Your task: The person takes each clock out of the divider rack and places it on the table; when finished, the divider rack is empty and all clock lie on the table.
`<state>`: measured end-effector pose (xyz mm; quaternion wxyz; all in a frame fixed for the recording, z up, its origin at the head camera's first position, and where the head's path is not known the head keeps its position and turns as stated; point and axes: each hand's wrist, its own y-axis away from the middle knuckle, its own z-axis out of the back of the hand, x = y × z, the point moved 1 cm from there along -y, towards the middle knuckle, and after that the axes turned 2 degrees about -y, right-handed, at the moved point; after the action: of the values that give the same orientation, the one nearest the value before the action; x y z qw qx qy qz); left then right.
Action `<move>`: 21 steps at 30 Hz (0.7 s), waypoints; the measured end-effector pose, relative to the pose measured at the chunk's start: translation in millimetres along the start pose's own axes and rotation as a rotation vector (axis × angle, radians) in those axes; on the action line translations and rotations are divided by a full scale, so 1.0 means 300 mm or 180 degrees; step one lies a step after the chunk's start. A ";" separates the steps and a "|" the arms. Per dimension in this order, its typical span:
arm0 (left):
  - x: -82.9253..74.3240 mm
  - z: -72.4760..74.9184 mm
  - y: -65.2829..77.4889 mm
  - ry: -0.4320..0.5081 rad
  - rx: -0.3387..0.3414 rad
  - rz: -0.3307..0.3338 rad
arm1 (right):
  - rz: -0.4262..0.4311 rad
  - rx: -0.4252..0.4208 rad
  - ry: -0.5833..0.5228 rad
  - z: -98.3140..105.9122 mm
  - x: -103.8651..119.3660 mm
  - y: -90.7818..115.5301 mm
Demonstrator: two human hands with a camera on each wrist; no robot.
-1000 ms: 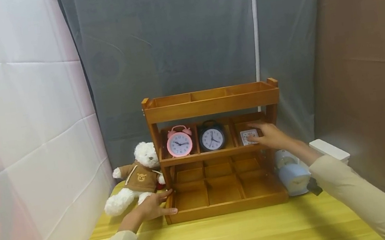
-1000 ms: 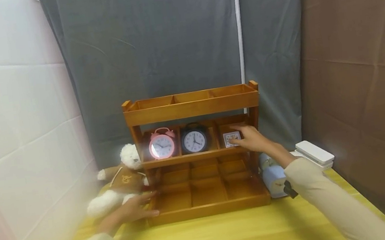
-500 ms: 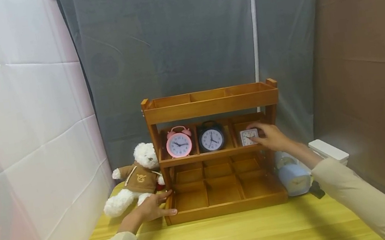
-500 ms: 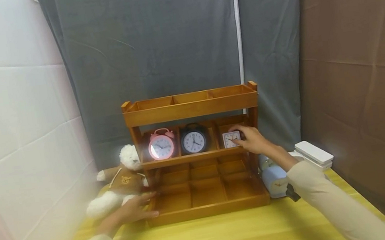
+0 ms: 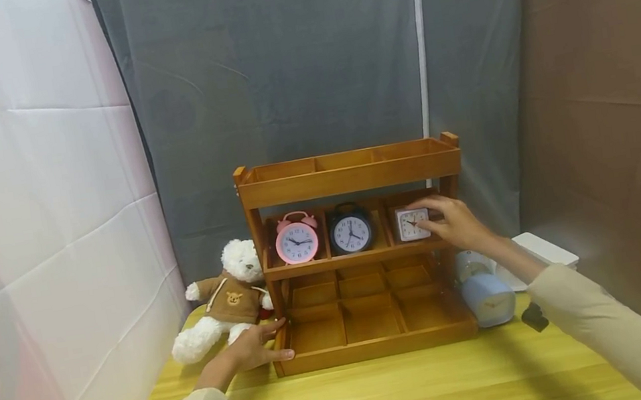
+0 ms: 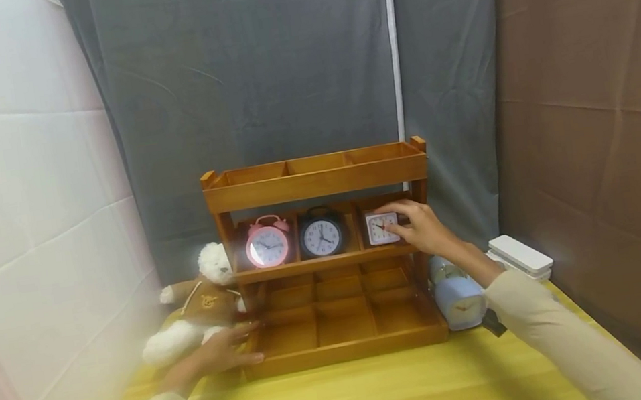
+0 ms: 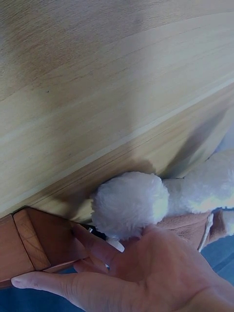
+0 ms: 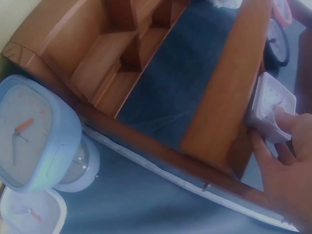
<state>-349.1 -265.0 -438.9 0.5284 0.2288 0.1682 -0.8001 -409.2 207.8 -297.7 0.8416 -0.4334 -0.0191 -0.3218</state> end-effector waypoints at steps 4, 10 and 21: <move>0.004 -0.001 -0.001 0.0023 0.0006 -0.0002 | 0.0012 0.0050 -0.0032 0.019 0.022 0.007; 0.004 -0.001 0.001 -0.0002 -0.0029 -0.0046 | 0.0030 0.0032 0.0005 0.055 0.045 0.029; -0.004 0.000 0.000 0.0045 -0.0001 -0.0030 | 0.0015 -0.0107 0.0288 0.125 0.040 0.099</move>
<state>-348.6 -264.2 -438.1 0.5234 0.2335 0.1730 -0.8010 -373.9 241.7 -291.9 0.8349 -0.4325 0.0253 -0.3394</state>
